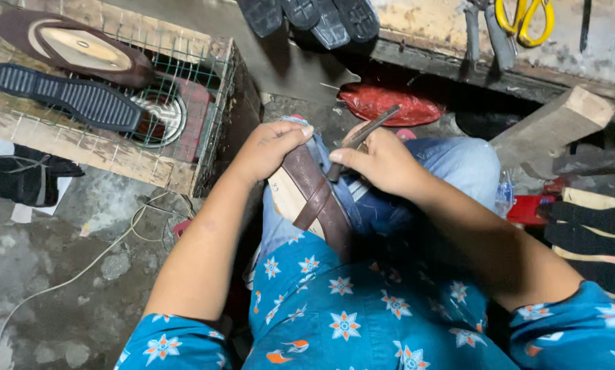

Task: The person picks up a brown slip-on shoe and uses a curved metal tool to press and shape the upper around the sole. They repeatedly tap the tool with a hammer to secure the fit, then scrape the upper with the tool to smooth the seam.

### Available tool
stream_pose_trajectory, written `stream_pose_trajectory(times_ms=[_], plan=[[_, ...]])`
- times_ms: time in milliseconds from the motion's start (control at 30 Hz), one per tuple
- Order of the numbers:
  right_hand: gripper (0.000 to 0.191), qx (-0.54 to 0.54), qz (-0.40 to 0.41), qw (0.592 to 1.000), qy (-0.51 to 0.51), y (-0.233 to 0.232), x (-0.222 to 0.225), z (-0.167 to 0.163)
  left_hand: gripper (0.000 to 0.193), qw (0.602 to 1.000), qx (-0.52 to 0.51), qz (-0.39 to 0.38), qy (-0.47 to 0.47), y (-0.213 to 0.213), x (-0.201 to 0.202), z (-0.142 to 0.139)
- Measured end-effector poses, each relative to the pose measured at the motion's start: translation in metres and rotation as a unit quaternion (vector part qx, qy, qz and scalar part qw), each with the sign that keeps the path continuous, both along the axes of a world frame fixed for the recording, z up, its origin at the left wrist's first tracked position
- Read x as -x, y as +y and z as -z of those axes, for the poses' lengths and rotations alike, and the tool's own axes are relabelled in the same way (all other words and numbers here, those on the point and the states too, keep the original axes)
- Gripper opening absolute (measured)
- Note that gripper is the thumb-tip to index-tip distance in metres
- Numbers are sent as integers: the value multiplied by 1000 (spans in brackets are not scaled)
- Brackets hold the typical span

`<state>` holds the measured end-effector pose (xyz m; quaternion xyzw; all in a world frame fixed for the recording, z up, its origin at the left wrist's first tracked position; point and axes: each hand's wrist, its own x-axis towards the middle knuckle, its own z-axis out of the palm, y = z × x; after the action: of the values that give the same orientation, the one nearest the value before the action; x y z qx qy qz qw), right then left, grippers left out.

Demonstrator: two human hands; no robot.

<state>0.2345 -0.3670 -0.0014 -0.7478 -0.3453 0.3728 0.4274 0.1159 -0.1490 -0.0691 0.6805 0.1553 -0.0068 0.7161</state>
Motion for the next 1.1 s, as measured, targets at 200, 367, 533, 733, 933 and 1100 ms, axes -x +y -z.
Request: stream_pose_trajectory(times_ms=[200,367,533,733,933,1100], plan=[[27,-72,112,991,-9,-35,22,49,34,1000,13,0,21,3,4,6],[26,-39,125,990,51,-41,26,39,33,998,45,2,35,2,1,2],[36,41,60,992,-105,-21,44,-10,32,1000,15,-8,3,-2,-2,4],[44,190,-34,949,-248,-1,37,-34,36,996,-82,-12,-36,-4,-9,1],[29,-76,82,993,30,-34,32,-3,44,999,-25,5,19,2,14,-12],[26,-214,4,963,-163,-40,34,-5,33,986,159,42,0,3,16,-22]])
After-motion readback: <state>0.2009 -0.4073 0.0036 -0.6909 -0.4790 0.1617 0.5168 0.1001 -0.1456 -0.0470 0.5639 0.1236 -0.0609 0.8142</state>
